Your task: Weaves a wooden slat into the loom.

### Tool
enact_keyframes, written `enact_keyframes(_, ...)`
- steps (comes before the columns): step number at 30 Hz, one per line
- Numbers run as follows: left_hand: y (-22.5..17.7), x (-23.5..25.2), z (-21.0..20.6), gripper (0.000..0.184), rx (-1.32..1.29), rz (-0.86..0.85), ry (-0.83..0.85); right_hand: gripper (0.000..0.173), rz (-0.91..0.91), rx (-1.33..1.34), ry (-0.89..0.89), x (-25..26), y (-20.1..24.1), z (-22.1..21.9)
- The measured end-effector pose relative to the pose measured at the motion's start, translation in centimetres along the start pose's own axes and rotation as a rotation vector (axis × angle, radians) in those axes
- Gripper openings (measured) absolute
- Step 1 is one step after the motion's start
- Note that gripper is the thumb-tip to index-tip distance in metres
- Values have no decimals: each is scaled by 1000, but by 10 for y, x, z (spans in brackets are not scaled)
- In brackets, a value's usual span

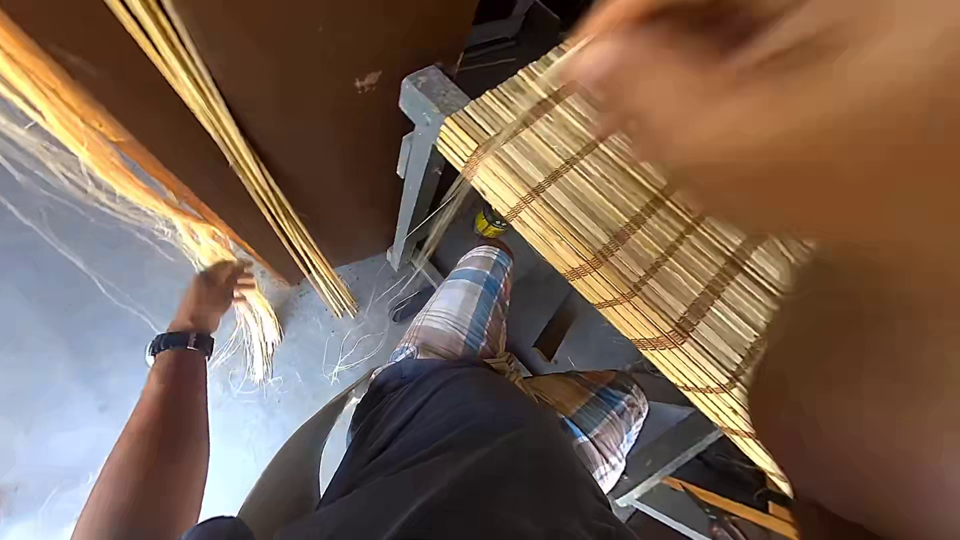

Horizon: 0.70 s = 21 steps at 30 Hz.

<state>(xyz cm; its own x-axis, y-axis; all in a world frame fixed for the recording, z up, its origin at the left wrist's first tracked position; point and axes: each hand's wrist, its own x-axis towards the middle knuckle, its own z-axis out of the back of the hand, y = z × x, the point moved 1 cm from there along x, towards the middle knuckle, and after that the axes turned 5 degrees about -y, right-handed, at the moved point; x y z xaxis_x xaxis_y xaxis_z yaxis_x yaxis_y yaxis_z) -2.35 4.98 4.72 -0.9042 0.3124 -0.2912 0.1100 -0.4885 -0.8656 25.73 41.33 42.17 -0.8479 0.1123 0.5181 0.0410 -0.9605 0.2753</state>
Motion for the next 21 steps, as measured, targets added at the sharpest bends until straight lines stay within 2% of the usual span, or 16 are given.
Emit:
enact_keyframes(3,-122,-8,-27,53,-305,-293,183,15,56,-76,226,-13,40,-82)
enact_keyframes(5,-180,-26,-49,58,-304,-393,389,12,78,-45,376,-33,45,-129)
enact_keyframes(8,-228,-33,-89,60,-75,-477,703,22,46,70,711,-61,44,-170)
enact_keyframes(10,-236,-41,-125,57,94,-404,838,24,83,138,788,-81,37,-190)
enact_keyframes(12,-236,-49,-165,53,141,-277,931,25,137,204,761,-98,29,-202)
enact_keyframes(15,-227,-54,-208,45,53,-216,1031,41,144,324,623,-115,10,-193)
enact_keyframes(18,-212,-51,-219,34,14,-307,951,41,13,374,380,-129,-30,-138)
enact_keyframes(21,-187,-35,-210,41,118,-311,901,32,-207,277,90,-168,-97,-62)
